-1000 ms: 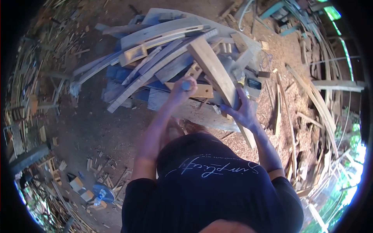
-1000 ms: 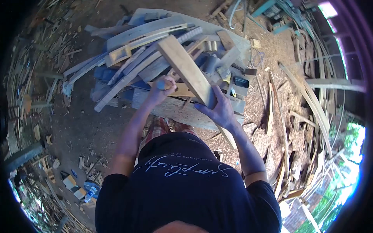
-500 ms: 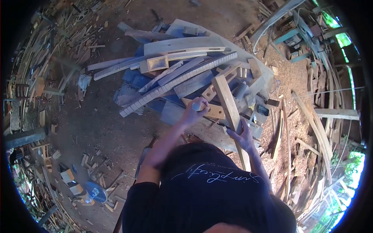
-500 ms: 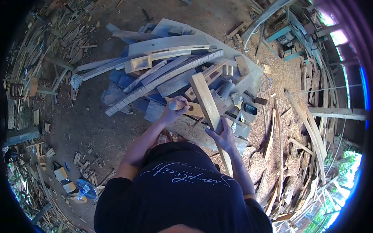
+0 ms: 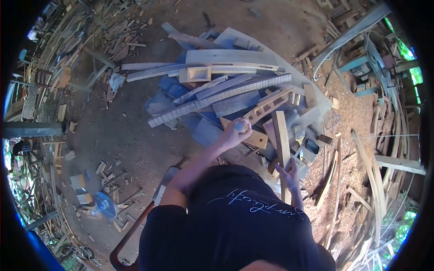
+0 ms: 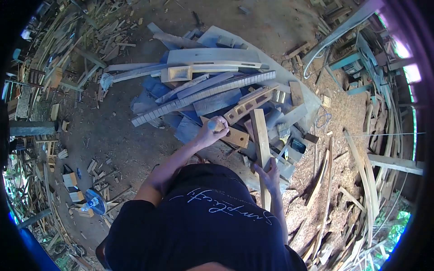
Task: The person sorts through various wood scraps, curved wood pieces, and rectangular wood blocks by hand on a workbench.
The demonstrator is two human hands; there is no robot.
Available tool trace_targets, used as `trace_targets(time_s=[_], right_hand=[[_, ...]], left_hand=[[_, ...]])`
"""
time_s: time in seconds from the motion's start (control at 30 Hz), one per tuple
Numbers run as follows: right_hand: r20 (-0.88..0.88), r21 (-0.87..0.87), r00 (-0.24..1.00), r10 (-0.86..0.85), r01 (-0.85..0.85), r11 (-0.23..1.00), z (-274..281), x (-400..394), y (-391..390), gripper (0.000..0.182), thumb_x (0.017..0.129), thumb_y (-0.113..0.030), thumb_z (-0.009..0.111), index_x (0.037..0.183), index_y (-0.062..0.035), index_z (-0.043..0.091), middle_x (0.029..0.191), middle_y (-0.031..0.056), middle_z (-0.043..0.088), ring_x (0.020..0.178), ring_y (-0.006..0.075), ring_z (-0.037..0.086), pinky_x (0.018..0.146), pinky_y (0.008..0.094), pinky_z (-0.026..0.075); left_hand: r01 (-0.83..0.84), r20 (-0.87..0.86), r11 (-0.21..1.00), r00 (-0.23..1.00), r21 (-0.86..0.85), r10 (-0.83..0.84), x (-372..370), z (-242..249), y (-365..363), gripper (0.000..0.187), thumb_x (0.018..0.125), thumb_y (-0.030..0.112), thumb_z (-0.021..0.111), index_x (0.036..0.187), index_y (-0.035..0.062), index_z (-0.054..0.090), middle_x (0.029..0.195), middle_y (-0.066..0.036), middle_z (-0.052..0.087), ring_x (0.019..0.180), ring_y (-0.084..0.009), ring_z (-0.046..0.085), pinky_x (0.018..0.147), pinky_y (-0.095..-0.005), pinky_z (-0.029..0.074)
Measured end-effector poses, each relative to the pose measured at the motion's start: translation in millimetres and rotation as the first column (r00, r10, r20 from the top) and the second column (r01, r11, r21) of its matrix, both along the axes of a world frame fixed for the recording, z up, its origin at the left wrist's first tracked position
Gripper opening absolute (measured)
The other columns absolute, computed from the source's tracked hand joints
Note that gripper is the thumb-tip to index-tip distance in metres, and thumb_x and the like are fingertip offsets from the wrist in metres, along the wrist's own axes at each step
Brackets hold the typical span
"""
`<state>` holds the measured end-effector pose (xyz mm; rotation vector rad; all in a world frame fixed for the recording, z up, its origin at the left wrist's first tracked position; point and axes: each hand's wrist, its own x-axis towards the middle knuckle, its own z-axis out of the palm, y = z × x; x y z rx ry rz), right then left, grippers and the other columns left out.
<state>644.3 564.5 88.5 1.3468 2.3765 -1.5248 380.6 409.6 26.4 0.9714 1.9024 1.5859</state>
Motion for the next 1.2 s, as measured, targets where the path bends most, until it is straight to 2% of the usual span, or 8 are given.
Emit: trace_targets(time_s=[0.27,0.3,0.5,0.73,0.77,1.07,1.13,1.2], right_hand=[[-0.048,0.052,0.998,0.051,-0.048,0.997,-18.8,-11.2,16.1,0.056,0.075,-0.033,0.081,0.113,-0.0003,0.055,0.095,0.0159,0.067,0.089,0.0245,0.065,0.078,0.0377,0.05],[-0.064,0.061,0.997,0.054,-0.05,0.997,-15.5,-13.0,13.2,0.056,0.075,-0.032,0.081,0.112,0.0002,0.055,0.094,0.0159,0.067,0.089,0.0243,0.066,0.077,0.0373,0.05],[-0.021,-0.054,0.999,-0.048,0.047,0.997,14.8,-13.0,-9.0,0.053,0.076,-0.033,0.081,0.107,0.0009,0.054,0.088,0.0137,0.066,0.082,0.0218,0.065,0.071,0.0348,0.051],[0.053,0.03,0.998,-0.042,0.04,0.999,-42.7,38.8,-19.9,0.057,0.073,-0.037,0.084,0.105,0.0021,0.058,0.084,0.0105,0.064,0.076,0.0172,0.059,0.067,0.0331,0.048],[0.073,0.023,0.995,-0.064,0.063,0.998,-46.8,43.0,-22.1,0.059,0.072,-0.037,0.084,0.108,0.003,0.058,0.086,0.0112,0.064,0.078,0.0181,0.06,0.069,0.034,0.049],[0.077,0.071,0.925,-0.371,0.366,0.928,-59.6,103.9,-9.3,0.054,0.067,-0.037,0.084,0.095,-0.0007,0.055,0.073,0.0061,0.058,0.066,0.0169,0.055,0.059,0.0349,0.045],[0.042,0.096,0.859,-0.51,0.505,0.858,-69.7,132.0,-5.6,0.054,0.071,-0.033,0.082,0.105,-0.002,0.055,0.078,0.0087,0.061,0.069,0.019,0.059,0.062,0.0339,0.049],[-0.213,-0.104,0.764,-0.609,0.602,0.791,-95.7,168.6,1.6,0.057,0.08,-0.024,0.074,0.127,-0.0071,0.047,0.103,0.0194,0.066,0.097,0.027,0.068,0.079,0.0309,0.056]], left_hand=[[0.011,-0.026,0.996,1.0,-0.089,-0.013,0.4,0.7,3.1,0.015,0.086,0.014,0.071,0.087,0.0055,0.058,0.084,-0.003,0.062,0.081,-0.0154,0.061,0.075,-0.0316,0.048],[0.01,-0.011,0.997,1.0,-0.072,-0.01,0.5,1.6,3.7,0.017,0.081,0.016,0.073,0.088,0.0082,0.059,0.083,-0.008,0.06,0.081,-0.0259,0.062,0.074,-0.0373,0.048],[0.015,-0.057,0.997,0.998,-0.072,-0.02,3.7,1.6,4.0,0.017,0.082,0.016,0.072,0.088,0.008,0.059,0.084,-0.01,0.06,0.082,-0.0263,0.062,0.074,-0.0377,0.048],[0.016,-0.044,0.998,0.999,-0.057,-0.019,8.9,1.6,0.1,0.017,0.084,0.016,0.071,0.089,0.0072,0.058,0.086,-0.01,0.061,0.084,-0.0264,0.063,0.075,-0.0383,0.049],[-0.016,-0.094,0.999,0.995,-0.037,0.012,11.2,1.7,0.9,0.018,0.086,0.015,0.073,0.087,0.0052,0.057,0.082,-0.003,0.059,0.078,-0.0131,0.059,0.071,-0.0297,0.046],[-0.214,0.028,0.976,0.976,-0.047,0.216,-11.5,35.5,-29.9,0.017,0.092,0.019,0.069,0.092,0.0064,0.059,0.081,0.0,0.059,0.075,-0.0073,0.058,0.066,-0.0229,0.046],[-0.266,0.182,0.962,0.945,-0.058,0.272,-30.0,7.9,-57.8,0.02,0.092,0.021,0.07,0.096,0.0065,0.057,0.086,-0.002,0.06,0.075,-0.008,0.059,0.069,-0.0233,0.049],[-0.202,0.18,0.952,0.952,-0.229,0.246,-48.1,-14.2,-92.7,0.022,0.095,0.022,0.064,0.106,0.0035,0.06,0.102,-0.007,0.067,0.079,-0.0133,0.059,0.079,-0.0342,0.051]])
